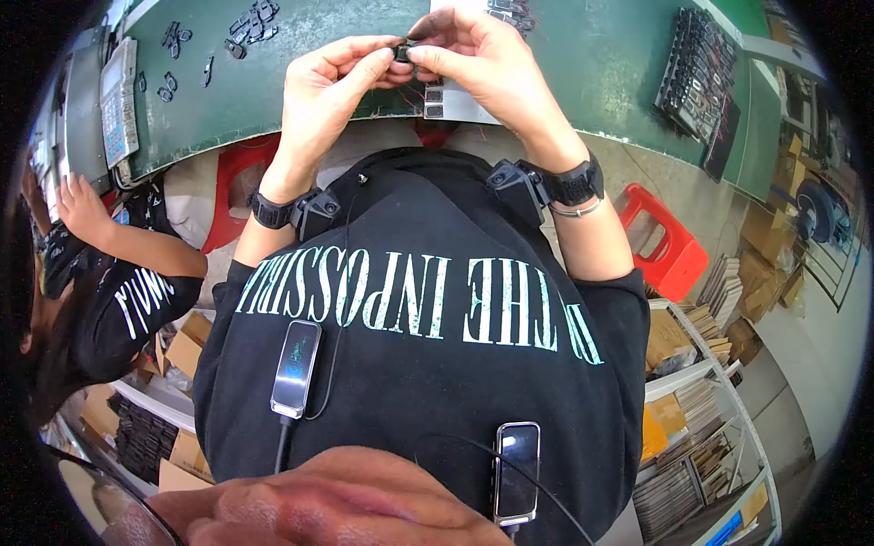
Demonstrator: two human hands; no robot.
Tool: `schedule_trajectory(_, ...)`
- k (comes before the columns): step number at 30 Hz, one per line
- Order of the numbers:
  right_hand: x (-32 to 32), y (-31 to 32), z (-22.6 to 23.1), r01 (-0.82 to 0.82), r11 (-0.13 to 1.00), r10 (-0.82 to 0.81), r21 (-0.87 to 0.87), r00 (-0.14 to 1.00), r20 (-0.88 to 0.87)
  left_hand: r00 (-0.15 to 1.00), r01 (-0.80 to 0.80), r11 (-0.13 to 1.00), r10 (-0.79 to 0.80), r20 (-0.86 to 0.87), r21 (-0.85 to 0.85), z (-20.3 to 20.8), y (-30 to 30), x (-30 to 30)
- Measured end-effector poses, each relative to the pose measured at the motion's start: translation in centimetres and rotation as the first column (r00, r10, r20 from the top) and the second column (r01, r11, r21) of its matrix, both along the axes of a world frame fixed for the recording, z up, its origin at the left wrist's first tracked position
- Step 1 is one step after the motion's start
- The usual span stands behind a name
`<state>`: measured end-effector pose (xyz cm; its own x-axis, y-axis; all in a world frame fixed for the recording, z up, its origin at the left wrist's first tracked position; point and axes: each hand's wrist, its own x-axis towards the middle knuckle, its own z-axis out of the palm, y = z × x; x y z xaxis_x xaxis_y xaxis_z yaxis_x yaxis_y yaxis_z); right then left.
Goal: The person picks up a speaker, presses it against a small black component, and aligns the assembly onto a white board. This process is repeated for several speakers, which are arranged in rows on the board.
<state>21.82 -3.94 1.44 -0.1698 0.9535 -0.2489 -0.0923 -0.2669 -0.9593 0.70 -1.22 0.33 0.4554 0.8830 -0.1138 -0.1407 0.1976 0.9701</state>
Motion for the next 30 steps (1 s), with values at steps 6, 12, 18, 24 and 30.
schedule_trajectory(6, -0.2, -0.3, 0.0, -0.032, 0.994, 0.016, 0.101, 0.987, 0.158, 0.999, 0.002, 0.999, 0.000, -0.041, 0.038, 0.1, -0.6, 0.4)
schedule_trajectory(12, -1.6, -1.7, 2.6, -0.070, 0.950, -0.113, 0.305, 0.833, 0.542, 0.973, 0.018, 0.992, 0.011, -0.231, 0.123, 0.2, -0.5, 0.8)
schedule_trajectory(18, 1.8, -5.2, 3.3, 0.072, 0.953, -0.226, 0.294, 0.816, 0.532, 0.961, 0.021, 0.901, 0.101, -0.259, 0.433, 2.1, -1.3, 2.6)
schedule_trajectory(24, 2.9, -9.8, 1.2, 0.133, 0.963, -0.257, 0.235, 0.723, 0.641, 0.990, -0.056, 0.956, 0.090, -0.107, 0.288, -0.1, 0.4, 1.8)
schedule_trajectory(30, 1.5, -10.5, -0.2, 0.144, 0.904, -0.406, 0.402, 0.585, 0.702, 0.983, -0.043, 0.913, 0.112, -0.147, 0.405, -0.4, 0.2, 1.7)
